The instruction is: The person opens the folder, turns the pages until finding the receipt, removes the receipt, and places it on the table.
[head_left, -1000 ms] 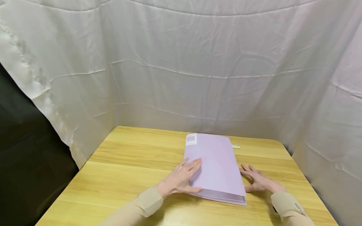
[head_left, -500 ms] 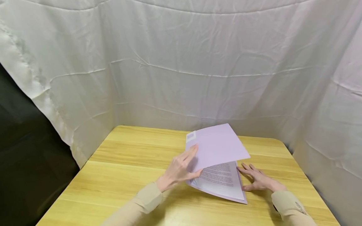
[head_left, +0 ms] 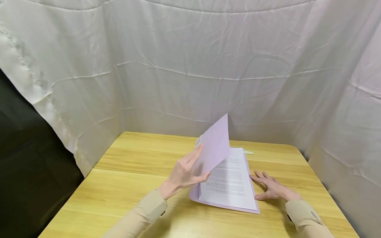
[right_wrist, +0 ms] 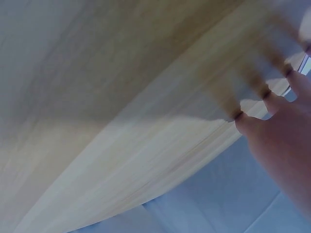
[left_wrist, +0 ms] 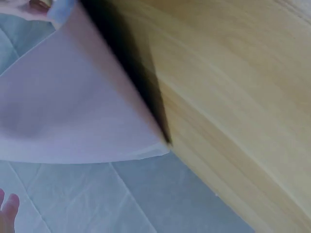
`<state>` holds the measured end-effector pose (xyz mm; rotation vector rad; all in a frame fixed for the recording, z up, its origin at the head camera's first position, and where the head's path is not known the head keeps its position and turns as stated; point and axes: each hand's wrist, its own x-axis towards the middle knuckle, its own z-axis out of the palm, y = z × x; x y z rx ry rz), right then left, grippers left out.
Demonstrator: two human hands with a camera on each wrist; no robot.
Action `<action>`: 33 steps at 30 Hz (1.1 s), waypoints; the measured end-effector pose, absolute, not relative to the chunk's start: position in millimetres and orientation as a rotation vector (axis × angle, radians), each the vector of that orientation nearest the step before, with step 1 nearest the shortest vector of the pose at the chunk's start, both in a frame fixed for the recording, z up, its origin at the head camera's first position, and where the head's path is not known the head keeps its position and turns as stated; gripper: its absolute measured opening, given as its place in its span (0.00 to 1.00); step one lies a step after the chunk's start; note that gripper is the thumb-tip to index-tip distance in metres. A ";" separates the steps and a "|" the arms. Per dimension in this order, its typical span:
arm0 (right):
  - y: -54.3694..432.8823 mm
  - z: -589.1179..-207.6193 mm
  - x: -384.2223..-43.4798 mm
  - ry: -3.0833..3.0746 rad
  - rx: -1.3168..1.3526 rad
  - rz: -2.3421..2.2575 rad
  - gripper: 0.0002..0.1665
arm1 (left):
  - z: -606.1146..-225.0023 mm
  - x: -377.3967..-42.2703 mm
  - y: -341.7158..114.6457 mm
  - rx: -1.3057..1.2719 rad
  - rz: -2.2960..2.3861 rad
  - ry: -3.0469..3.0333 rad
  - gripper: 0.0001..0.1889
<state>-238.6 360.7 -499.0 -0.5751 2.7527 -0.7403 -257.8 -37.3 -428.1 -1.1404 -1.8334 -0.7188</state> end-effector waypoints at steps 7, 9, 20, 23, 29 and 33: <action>360.5 -499.2 -237.2 2.733 -0.554 -0.755 0.55 | -416.4 -252.5 -46.8 -1.167 -0.844 -1.834 0.47; 360.8 -498.7 -236.7 2.735 -0.563 -0.754 0.55 | -413.0 -251.4 -50.8 -1.172 -0.869 -1.831 0.47; 361.4 -494.3 -235.0 2.733 -0.564 -0.769 0.55 | -398.5 -250.8 -74.0 -1.173 -0.940 -1.781 0.42; 361.4 -495.3 -234.0 2.733 -0.556 -0.772 0.55 | -396.1 -250.6 -81.0 -1.171 -0.957 -1.779 0.43; 361.8 -495.5 -231.7 2.763 -0.575 -0.768 0.55 | -393.3 -252.5 -95.0 -1.191 -0.987 -1.768 0.42; 360.4 -494.5 -232.4 2.764 -0.574 -0.803 0.54 | -391.2 -254.9 -106.9 -1.200 -1.006 -1.794 0.40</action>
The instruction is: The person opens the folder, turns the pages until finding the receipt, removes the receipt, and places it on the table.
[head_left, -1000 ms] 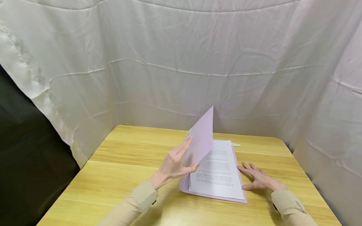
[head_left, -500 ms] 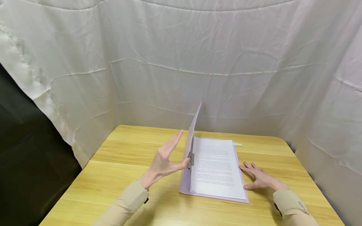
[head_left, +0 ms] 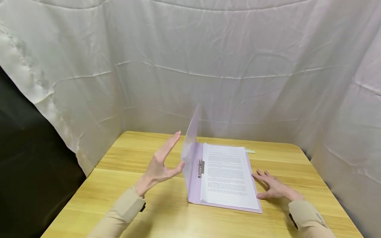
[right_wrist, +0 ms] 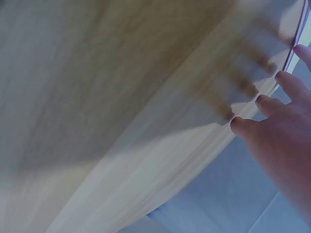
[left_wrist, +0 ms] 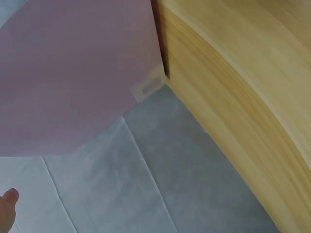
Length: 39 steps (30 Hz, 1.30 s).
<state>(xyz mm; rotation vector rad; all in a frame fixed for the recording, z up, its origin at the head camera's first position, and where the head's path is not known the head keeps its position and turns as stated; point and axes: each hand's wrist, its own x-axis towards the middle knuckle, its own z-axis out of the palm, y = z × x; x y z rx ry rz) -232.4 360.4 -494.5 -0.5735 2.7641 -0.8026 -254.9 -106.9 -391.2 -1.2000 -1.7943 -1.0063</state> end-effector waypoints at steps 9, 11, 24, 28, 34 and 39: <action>357.6 -490.3 -236.8 2.805 -0.620 -0.884 0.49 | -389.1 -258.2 -131.7 -1.172 -1.036 -1.871 0.34; 356.9 -489.9 -236.7 2.821 -0.626 -0.897 0.47 | -388.7 -259.1 -136.6 -1.167 -1.040 -1.878 0.32; 350.3 -492.8 -236.8 2.937 -0.522 -0.963 0.42 | -380.6 -259.2 -168.5 -1.049 -0.936 -2.063 0.25; 347.5 -492.9 -238.0 2.947 -0.500 -0.980 0.42 | -374.8 -255.6 -175.8 -0.944 -0.846 -2.242 0.25; 342.9 -492.1 -238.1 2.954 -0.492 -0.986 0.41 | -371.8 -253.7 -182.4 -0.800 -0.631 -2.550 0.30; 342.5 -492.4 -238.3 2.958 -0.484 -1.001 0.41 | -378.5 -257.7 -183.1 -0.740 -0.542 -2.687 0.36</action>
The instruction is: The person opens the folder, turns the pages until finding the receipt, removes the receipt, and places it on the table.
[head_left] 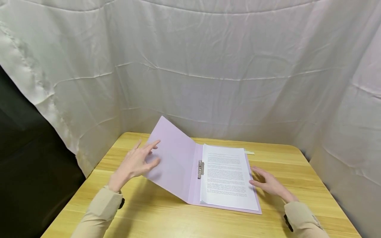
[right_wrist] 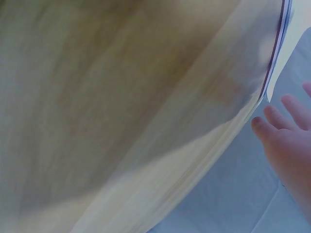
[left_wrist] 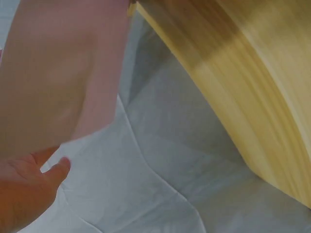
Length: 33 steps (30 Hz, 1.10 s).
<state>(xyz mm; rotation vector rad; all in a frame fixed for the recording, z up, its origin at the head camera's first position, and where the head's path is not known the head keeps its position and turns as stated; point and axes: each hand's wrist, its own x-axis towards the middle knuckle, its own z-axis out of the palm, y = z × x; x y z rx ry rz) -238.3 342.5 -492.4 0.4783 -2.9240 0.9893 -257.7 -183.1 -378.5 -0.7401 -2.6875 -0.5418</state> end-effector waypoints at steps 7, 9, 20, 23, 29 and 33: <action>342.0 -496.9 -238.6 -2.911 0.484 0.992 0.40 | -394.6 -265.6 -182.3 -0.625 -0.477 -2.887 0.42; 340.9 -497.3 -238.8 -2.906 0.486 1.005 0.40 | -399.7 -268.6 -181.2 -0.625 -0.494 -2.937 0.45; 330.0 -497.1 -239.7 -2.895 0.465 1.067 0.40 | -435.3 -291.1 -162.8 -0.696 -0.738 -3.103 0.51; 326.3 -495.9 -240.0 -2.892 0.475 1.073 0.40 | -444.6 -297.0 -154.5 -0.708 -0.792 -3.129 0.52; 321.4 -496.7 -244.7 -2.891 0.473 1.056 0.41 | -459.9 -307.8 -139.3 -0.734 -0.906 -3.161 0.53; 319.1 -498.9 -250.8 -2.909 0.453 1.077 0.43 | -465.4 -313.7 -129.5 -0.765 -0.982 -3.165 0.53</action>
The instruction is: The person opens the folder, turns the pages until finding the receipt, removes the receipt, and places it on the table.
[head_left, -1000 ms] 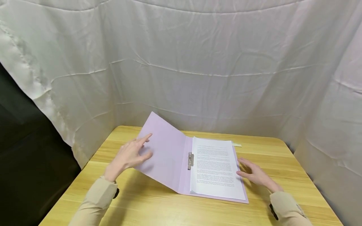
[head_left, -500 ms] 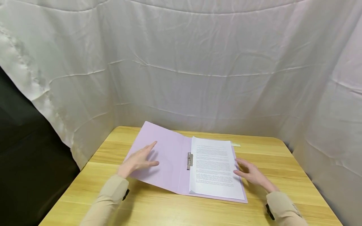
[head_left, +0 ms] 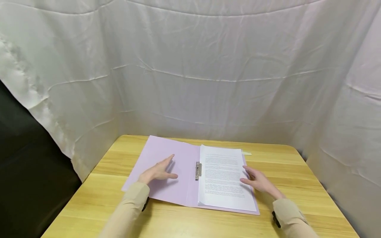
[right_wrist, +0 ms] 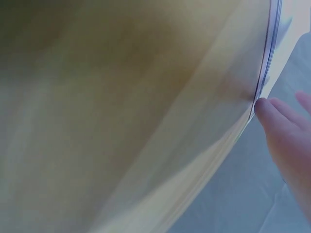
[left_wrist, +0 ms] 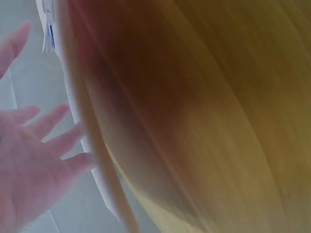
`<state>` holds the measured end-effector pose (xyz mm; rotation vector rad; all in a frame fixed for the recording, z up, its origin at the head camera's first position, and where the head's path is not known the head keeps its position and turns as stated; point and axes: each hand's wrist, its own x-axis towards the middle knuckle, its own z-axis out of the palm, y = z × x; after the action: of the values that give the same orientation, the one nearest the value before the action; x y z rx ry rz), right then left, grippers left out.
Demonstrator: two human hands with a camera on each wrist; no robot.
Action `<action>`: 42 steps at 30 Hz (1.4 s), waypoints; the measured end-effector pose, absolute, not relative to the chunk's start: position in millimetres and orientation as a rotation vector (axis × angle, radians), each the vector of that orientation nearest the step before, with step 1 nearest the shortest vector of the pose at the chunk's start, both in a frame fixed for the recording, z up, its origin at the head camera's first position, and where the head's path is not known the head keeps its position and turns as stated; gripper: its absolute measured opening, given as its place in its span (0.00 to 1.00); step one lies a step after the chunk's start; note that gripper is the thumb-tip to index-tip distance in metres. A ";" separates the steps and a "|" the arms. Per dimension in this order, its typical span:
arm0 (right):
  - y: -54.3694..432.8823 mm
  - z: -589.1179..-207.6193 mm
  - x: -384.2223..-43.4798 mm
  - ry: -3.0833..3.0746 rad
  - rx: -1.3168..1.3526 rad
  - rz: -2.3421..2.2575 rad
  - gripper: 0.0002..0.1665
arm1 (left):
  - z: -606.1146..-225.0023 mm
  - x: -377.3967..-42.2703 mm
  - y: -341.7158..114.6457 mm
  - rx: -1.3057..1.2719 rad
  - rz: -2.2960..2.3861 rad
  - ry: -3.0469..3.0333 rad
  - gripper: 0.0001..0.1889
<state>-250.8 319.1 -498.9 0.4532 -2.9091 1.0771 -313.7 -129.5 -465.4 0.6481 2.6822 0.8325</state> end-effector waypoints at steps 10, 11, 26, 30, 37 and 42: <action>314.3 -497.0 -259.7 -2.982 0.434 1.103 0.48 | -476.0 -321.9 -110.6 0.651 0.847 2.631 0.53; 314.1 -497.3 -260.0 -2.991 0.428 1.097 0.48 | -477.1 -322.2 -109.6 0.641 0.851 2.624 0.53; 325.2 -489.9 -251.1 -3.084 0.422 1.047 0.51 | -476.8 -313.0 -110.0 0.611 0.839 2.555 0.56; 330.5 -488.6 -247.4 -3.086 0.465 1.071 0.51 | -474.5 -307.5 -111.5 0.614 0.800 2.525 0.57; 336.0 -486.3 -239.4 -3.079 0.532 1.073 0.50 | -467.9 -299.4 -110.9 0.607 0.710 2.495 0.58; 338.2 -485.7 -231.2 -3.086 0.514 1.041 0.49 | -465.2 -293.9 -111.0 0.554 0.658 2.466 0.57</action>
<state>-231.2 338.2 -485.7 0.5142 -3.0859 1.0408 -293.9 -111.0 -465.2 0.5541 2.4657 0.6575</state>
